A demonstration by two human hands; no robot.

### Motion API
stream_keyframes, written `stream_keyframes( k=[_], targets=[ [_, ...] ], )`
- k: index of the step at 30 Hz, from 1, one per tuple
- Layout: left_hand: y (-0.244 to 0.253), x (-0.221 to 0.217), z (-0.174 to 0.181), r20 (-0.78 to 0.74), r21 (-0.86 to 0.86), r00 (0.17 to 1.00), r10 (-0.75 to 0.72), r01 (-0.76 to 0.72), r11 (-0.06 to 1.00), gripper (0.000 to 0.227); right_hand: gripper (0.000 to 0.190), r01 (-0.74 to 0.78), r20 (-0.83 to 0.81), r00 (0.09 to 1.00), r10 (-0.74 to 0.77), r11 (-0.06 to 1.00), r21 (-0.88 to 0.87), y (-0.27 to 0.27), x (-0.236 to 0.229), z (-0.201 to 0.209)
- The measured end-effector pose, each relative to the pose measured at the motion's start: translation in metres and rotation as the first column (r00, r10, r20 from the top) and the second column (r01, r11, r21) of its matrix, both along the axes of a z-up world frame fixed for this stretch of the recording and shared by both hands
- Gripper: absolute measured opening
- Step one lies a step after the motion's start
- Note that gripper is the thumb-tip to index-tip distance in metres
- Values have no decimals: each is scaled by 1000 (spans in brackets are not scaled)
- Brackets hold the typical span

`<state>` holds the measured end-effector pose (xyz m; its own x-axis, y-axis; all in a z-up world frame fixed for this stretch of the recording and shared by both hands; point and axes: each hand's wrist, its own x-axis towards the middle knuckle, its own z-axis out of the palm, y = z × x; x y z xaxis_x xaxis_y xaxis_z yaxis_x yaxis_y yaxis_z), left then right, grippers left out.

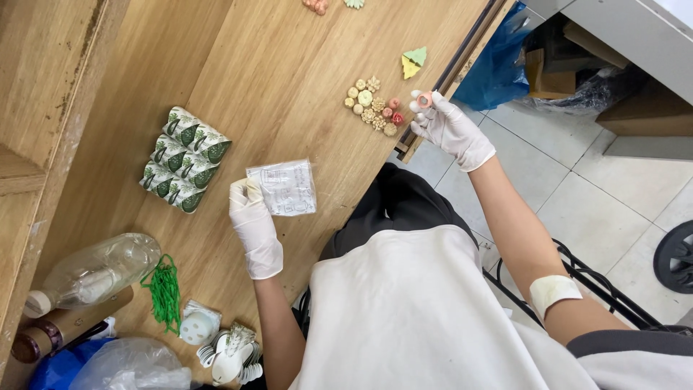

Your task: The person wraps individual small wax shapes in paper, secures one with a green ribbon, places a group of them into a plastic bag, and then uses a heat gun to smooth or melt wax in various small molds at a workstation.

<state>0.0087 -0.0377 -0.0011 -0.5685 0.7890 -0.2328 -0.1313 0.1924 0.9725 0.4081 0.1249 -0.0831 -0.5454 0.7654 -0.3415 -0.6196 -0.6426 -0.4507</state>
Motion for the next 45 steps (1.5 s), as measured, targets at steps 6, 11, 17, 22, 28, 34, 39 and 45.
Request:
stream_keyframes(
  k=[6, 11, 17, 22, 28, 34, 39, 45],
  targets=[
    [6, 23, 8, -46, -69, 998, -48, 44, 997, 19, 38, -4, 284, 958, -37, 990, 141, -18, 13, 22],
    [16, 72, -24, 51, -102, 982, -181, 185, 977, 23, 33, -92, 432, 902, -2, 976, 196, -45, -5, 76],
    [24, 106, -60, 97, -21, 941, -325, 328, 944, 24, 34, -79, 493, 870, 1, 987, 138, -69, -17, 100],
    [24, 117, -65, 123, -56, 897, -424, 432, 900, 27, 34, -16, 408, 912, -35, 993, 120, -90, -22, 117],
    [23, 141, -71, 42, -47, 845, -533, 534, 844, 27, 30, -48, 555, 831, -26, 992, 118, -109, -32, 130],
    [19, 141, -60, 59, -197, 779, -624, 622, 758, 26, 25, 114, 622, 772, -133, 991, 70, -105, -24, 85],
    [6, 119, -70, 134, -171, 793, -595, 610, 774, 26, 20, 159, 595, 787, -161, 986, 56, -101, -31, 86],
    [-4, 89, -101, 136, -217, 840, -525, 543, 811, 27, 20, 200, 551, 807, -212, 976, 83, -103, -41, 85]
  ],
)
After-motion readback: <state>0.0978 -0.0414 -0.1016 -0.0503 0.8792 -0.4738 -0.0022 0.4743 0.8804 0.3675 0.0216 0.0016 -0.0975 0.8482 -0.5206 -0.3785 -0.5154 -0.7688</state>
